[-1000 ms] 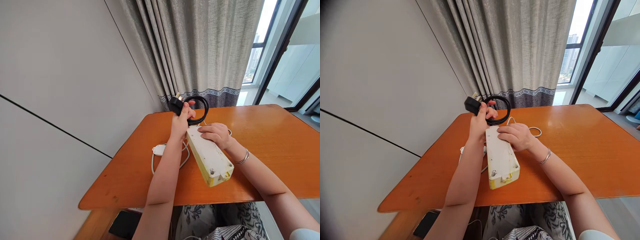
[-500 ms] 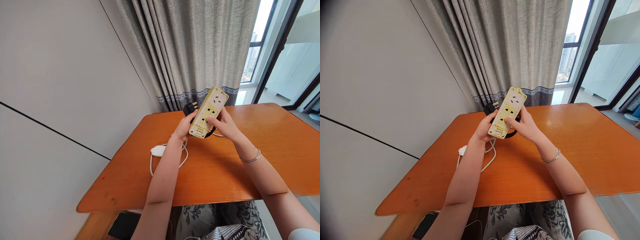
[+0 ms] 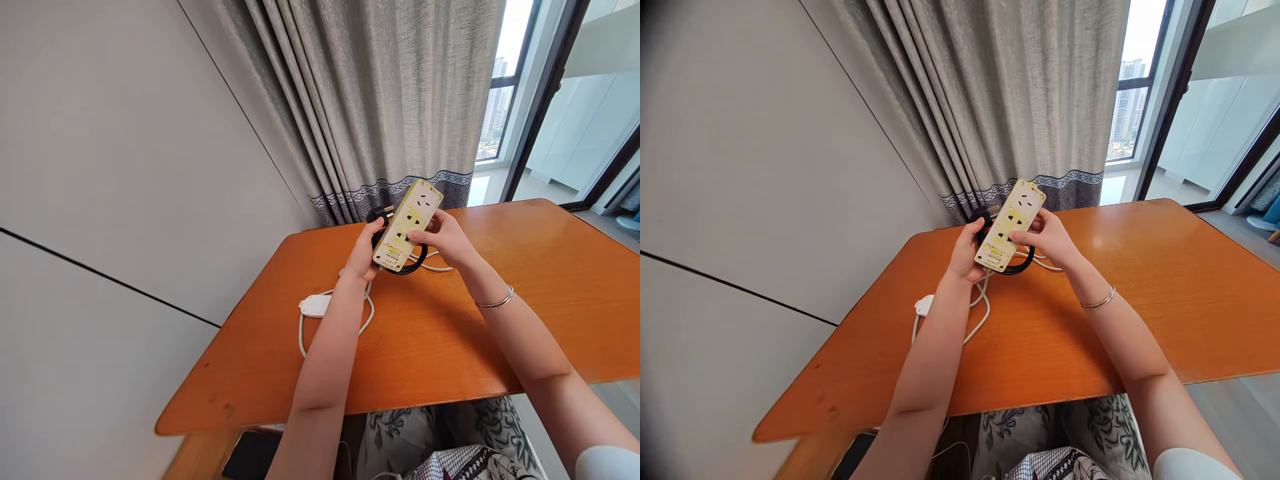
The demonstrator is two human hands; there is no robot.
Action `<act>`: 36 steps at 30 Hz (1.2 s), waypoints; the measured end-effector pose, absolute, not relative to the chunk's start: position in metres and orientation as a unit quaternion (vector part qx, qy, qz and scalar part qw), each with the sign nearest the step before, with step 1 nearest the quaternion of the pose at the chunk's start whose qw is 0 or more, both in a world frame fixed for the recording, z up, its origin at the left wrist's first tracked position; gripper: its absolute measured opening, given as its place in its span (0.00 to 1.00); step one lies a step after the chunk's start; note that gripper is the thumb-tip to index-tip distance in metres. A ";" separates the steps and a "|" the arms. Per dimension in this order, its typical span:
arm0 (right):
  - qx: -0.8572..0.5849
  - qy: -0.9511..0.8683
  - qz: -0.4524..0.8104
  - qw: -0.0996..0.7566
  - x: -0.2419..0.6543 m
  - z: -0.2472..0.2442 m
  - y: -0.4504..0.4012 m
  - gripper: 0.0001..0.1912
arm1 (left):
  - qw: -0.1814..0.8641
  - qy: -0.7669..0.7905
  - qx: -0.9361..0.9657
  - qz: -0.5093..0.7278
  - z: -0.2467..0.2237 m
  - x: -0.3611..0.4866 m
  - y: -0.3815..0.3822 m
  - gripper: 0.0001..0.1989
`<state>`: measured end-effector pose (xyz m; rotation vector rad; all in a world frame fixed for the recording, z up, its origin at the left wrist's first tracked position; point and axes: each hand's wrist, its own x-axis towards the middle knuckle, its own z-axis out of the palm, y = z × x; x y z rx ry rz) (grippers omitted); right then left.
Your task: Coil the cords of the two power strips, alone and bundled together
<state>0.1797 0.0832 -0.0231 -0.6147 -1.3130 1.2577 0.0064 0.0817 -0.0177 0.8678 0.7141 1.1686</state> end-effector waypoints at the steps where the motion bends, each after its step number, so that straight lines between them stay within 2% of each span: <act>1: -0.269 -0.547 0.533 0.587 0.179 -0.024 0.085 0.34 | 0.686 0.307 0.386 0.534 -0.018 0.008 0.083 0.18; 5: -0.299 -0.482 0.514 0.643 0.184 -0.028 0.096 0.33 | 0.684 0.274 0.370 0.565 -0.020 0.015 0.086 0.16; 9: -0.322 -0.392 0.469 0.723 0.211 -0.036 0.126 0.29 | 0.687 0.302 0.350 0.561 -0.023 0.016 0.086 0.08; 16: -0.462 -0.241 0.285 0.804 0.312 -0.072 0.176 0.21 | 0.666 0.317 0.370 0.565 -0.022 0.013 0.084 0.08; 23: -0.593 -0.167 0.254 0.746 0.364 -0.125 0.187 0.14 | 0.657 0.332 0.377 0.562 -0.024 0.013 0.088 0.07; 29: -0.651 -0.157 0.239 0.703 0.369 -0.155 0.195 0.19 | 0.659 0.339 0.371 0.560 -0.023 0.012 0.086 0.06; 36: -0.706 -0.240 0.157 0.648 0.382 -0.167 0.203 0.22 | 0.659 0.342 0.366 0.561 -0.020 0.012 0.086 0.05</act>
